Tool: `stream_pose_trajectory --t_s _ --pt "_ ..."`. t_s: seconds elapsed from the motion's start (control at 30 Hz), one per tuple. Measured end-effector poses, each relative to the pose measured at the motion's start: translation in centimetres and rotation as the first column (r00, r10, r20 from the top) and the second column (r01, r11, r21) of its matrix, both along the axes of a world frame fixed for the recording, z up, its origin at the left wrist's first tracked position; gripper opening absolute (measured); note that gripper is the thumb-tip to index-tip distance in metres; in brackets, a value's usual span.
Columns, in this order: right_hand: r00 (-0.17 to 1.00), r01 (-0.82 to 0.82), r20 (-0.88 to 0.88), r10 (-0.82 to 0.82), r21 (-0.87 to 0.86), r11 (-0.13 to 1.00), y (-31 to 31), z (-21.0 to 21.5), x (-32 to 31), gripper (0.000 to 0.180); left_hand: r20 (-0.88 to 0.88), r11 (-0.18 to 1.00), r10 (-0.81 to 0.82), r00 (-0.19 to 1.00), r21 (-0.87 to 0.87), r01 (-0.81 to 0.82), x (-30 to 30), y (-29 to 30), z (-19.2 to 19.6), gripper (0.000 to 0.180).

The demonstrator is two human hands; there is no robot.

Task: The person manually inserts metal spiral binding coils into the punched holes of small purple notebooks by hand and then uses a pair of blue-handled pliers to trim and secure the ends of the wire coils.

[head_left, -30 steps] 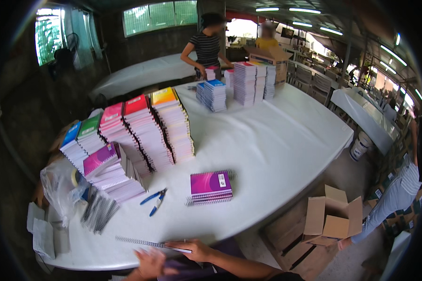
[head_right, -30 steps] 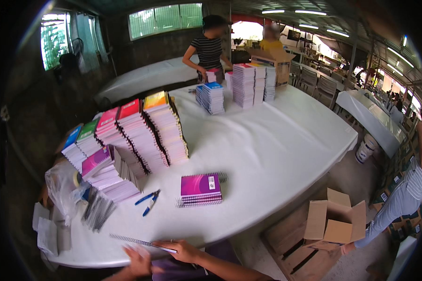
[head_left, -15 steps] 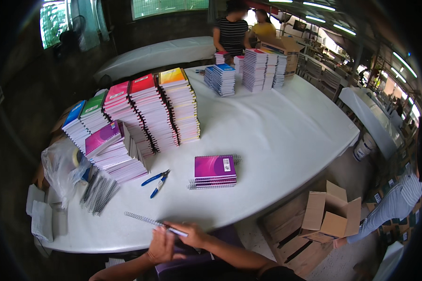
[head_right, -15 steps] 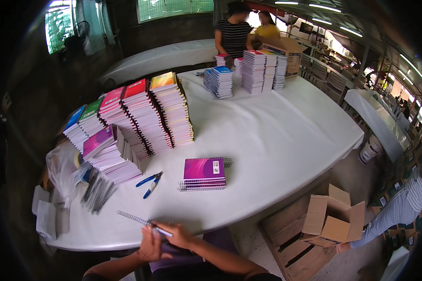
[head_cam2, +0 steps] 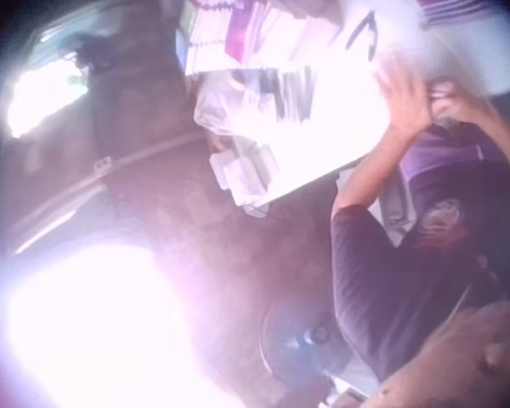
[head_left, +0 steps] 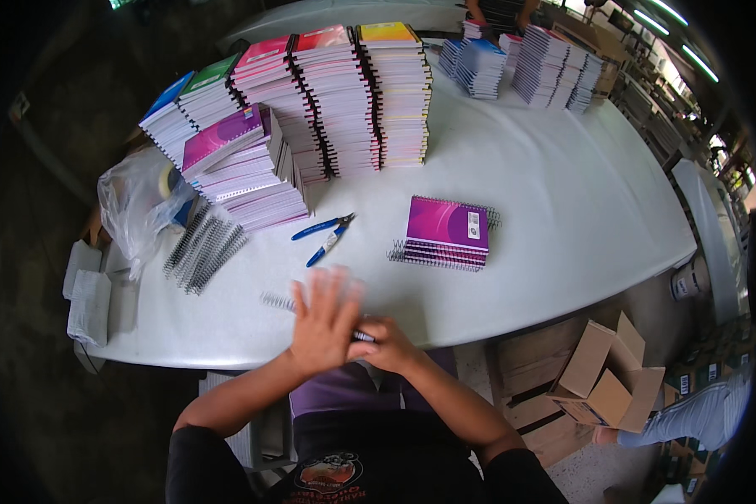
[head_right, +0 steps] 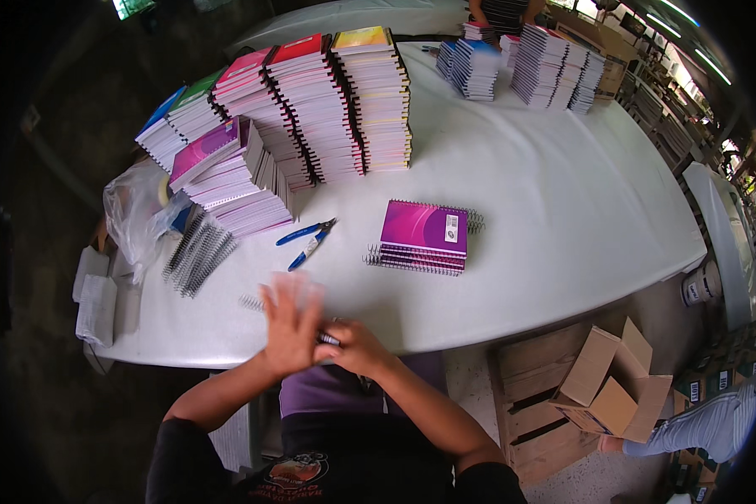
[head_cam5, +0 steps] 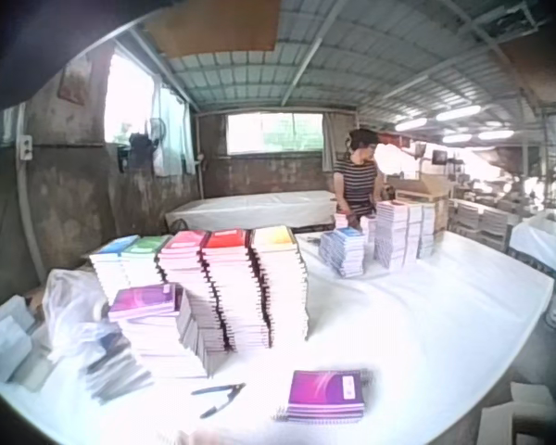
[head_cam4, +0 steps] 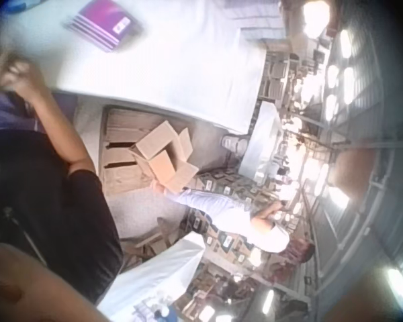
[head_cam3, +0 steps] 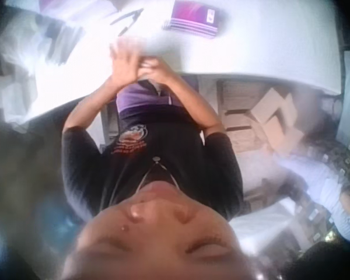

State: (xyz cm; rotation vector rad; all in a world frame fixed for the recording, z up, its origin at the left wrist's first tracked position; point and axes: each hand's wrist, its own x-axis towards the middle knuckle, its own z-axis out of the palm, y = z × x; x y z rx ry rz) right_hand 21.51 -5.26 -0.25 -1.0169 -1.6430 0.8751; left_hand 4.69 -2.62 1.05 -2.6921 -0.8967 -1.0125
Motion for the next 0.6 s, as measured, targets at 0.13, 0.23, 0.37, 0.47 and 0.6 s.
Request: stream_pose_trajectory --t_s 0.13,0.23,0.37,0.47,0.6 --pt "0.988 0.023 -0.151 -0.028 -0.031 0.999 0.3 -0.3 0.2 0.03 -0.138 0.97 -0.233 0.963 -0.107 0.22 0.8 -0.2 1.8 0.063" --pt "0.979 -0.055 -0.201 0.024 -0.147 0.988 0.7 -0.4 0.0 0.027 -0.109 0.987 -0.135 0.985 -0.1 0.124 1.0 0.4 4.1 0.03" --pt "0.993 -0.002 -0.119 -0.01 -0.101 0.995 1.3 -0.2 -0.1 0.023 -0.143 0.903 -0.258 0.956 -0.387 0.186 1.2 2.4 6.8 0.022" --pt "0.99 0.002 -0.142 -0.026 -0.165 0.986 1.3 0.3 -0.1 0.023 -0.226 0.901 -0.323 0.919 -0.371 0.225 1.5 3.2 8.3 0.025" --pt "0.997 0.004 -0.08 -0.021 -0.21 0.978 1.1 1.0 0.0 0.025 -0.183 0.85 -0.306 0.934 -0.494 0.182 2.2 3.1 9.2 0.027"
